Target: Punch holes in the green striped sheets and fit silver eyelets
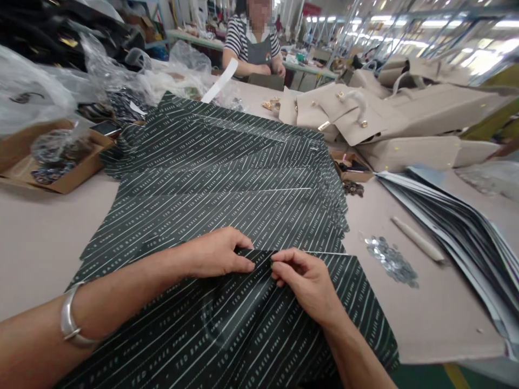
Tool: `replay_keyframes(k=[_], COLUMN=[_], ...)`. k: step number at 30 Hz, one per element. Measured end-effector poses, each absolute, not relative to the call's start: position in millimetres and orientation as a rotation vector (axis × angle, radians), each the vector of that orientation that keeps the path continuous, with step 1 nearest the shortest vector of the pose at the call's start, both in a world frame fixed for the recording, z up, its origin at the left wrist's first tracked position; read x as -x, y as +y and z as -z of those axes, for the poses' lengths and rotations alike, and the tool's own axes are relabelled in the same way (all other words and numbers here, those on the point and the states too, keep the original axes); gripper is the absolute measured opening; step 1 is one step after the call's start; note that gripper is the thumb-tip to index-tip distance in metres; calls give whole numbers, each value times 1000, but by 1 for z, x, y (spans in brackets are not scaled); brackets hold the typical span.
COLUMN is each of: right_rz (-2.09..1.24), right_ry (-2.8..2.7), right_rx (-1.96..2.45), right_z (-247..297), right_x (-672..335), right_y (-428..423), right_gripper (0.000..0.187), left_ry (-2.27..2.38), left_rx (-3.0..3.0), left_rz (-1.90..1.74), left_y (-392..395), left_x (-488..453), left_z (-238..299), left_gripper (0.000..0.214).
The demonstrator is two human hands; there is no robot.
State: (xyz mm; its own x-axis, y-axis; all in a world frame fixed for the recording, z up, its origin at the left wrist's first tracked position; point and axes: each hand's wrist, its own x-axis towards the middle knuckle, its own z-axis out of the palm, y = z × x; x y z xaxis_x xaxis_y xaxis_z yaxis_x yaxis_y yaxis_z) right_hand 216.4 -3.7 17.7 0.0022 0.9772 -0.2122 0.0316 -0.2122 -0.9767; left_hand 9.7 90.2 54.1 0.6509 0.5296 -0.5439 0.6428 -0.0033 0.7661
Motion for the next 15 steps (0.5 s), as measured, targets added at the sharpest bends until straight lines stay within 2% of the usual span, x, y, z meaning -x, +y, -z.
replay_keyframes(k=[5, 9, 15], right_rz=[-1340, -1333, -1297], right_ry=[-1163, -1201, -1288], right_rx=[1374, 1355, 1369], right_z=[-15, -16, -17], right_x=[-219, -220, -219], right_y=[-6, -7, -4], right_gripper=[17, 12, 8], left_ry=[856, 815, 828], left_rx=[-1408, -1240, -1301], left_rz=[94, 2, -8], left_y=[87, 84, 84], left_x=[-10, -11, -10], left_z=[-50, -48, -45], left_gripper=[40, 34, 31])
